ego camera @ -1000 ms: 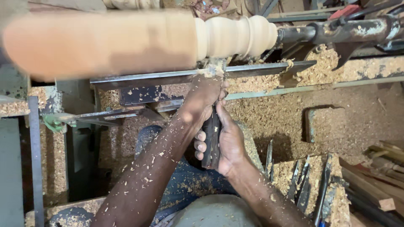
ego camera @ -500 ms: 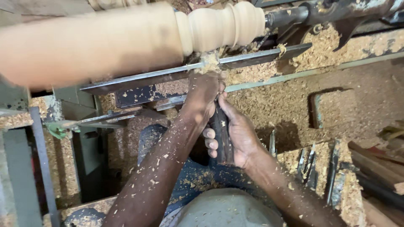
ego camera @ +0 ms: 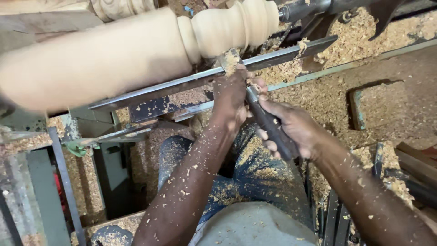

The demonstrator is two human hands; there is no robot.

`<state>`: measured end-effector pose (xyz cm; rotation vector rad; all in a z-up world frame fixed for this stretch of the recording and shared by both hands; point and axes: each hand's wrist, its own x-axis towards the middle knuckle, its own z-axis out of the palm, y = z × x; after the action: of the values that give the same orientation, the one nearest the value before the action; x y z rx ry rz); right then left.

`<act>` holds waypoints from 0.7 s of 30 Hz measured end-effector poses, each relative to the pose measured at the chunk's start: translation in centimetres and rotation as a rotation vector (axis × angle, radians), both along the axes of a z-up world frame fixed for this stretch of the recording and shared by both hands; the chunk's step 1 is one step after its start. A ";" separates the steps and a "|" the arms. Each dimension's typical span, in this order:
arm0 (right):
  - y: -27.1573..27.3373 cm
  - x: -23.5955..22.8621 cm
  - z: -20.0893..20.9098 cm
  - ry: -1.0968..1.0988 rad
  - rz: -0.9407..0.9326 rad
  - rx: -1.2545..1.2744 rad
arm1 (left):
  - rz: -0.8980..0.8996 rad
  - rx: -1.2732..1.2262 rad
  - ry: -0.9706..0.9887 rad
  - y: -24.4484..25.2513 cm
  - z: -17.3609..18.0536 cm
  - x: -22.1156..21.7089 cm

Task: The person uses a wood lathe and various chisels to shape a rotating wooden workpiece, removing material to create decorative contours and smooth surfaces.

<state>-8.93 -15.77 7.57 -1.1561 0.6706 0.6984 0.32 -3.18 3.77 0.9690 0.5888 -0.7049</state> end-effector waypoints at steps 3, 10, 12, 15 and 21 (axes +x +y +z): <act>-1.6 1.0 -0.7 -0.028 0.112 0.046 | 0.084 -0.001 -0.042 -0.8 0.1 0.0; -4.4 2.8 -1.4 0.112 0.279 0.045 | 0.164 0.067 0.071 -2.2 0.1 0.4; -5.1 2.8 -2.2 0.080 0.286 0.131 | 0.148 0.089 0.020 -2.4 0.0 0.4; -5.6 2.9 -3.0 0.049 0.316 0.099 | 0.184 0.044 -0.013 -2.7 -0.8 0.3; -6.4 3.3 -3.3 0.068 0.370 0.083 | 0.237 0.051 -0.144 -3.4 -2.3 -0.4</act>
<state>-5.58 -22.20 4.26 -1.1963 0.4824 1.0726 -0.05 -6.57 1.43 0.9697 0.5850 -0.4073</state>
